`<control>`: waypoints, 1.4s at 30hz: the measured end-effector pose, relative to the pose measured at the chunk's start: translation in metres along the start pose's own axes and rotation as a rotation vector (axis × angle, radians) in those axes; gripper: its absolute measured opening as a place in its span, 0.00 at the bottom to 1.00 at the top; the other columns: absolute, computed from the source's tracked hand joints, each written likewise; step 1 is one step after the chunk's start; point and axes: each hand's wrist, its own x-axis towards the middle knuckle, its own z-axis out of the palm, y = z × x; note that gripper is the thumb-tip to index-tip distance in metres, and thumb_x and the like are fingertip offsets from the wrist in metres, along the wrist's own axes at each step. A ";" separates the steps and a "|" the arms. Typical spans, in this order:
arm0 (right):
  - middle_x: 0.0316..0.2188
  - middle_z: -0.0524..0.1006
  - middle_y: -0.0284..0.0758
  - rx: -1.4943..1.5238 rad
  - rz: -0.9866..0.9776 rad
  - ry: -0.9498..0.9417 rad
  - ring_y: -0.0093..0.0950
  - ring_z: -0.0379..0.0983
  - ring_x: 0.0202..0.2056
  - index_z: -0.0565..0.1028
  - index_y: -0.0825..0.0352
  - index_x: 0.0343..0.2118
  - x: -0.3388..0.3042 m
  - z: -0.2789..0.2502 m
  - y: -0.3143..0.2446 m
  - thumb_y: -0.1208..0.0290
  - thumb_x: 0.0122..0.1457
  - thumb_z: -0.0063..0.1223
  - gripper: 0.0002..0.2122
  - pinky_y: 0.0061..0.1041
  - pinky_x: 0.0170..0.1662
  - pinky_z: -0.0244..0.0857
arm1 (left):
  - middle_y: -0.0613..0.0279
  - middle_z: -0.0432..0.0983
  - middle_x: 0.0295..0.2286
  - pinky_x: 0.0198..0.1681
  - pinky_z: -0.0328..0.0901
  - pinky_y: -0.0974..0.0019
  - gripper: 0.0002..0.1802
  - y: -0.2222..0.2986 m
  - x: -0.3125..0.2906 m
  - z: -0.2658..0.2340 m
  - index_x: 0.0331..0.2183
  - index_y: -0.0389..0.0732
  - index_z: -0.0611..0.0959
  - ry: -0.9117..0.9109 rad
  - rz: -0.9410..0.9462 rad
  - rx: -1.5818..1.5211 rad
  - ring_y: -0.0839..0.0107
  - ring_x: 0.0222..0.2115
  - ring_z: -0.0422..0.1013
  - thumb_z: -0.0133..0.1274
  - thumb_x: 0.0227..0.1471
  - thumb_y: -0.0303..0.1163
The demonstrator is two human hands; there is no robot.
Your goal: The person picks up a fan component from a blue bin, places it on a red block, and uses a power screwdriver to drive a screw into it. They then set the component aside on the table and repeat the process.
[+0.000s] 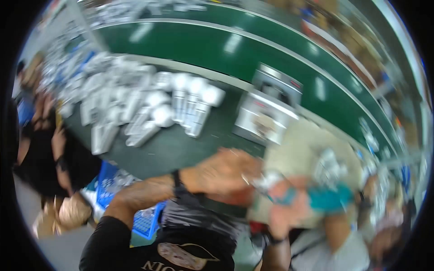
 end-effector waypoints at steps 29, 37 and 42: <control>0.23 0.72 0.37 -0.262 0.077 -0.157 0.28 0.71 0.26 0.66 0.78 0.48 -0.048 -0.033 -0.057 0.37 0.54 0.54 0.39 0.24 0.28 0.64 | 0.53 0.72 0.50 0.54 0.62 0.64 0.18 -0.066 -0.182 -0.255 0.52 0.34 0.74 0.569 -0.683 0.888 0.64 0.49 0.69 0.48 0.61 0.27; 0.26 0.73 0.37 -0.329 0.129 -0.166 0.28 0.70 0.29 0.67 0.77 0.50 -0.063 -0.056 -0.076 0.40 0.56 0.54 0.37 0.26 0.33 0.64 | 0.54 0.77 0.27 0.34 0.69 0.53 0.18 0.027 0.118 0.002 0.35 0.38 0.77 -0.047 -0.324 -0.383 0.52 0.26 0.74 0.54 0.55 0.45; 0.26 0.73 0.37 -0.304 0.149 -0.175 0.28 0.70 0.30 0.67 0.77 0.49 -0.074 -0.052 -0.074 0.41 0.56 0.55 0.36 0.27 0.35 0.64 | 0.52 0.78 0.33 0.37 0.67 0.54 0.28 0.019 0.189 0.148 0.36 0.39 0.76 -0.140 -0.518 -0.120 0.56 0.37 0.75 0.50 0.55 0.57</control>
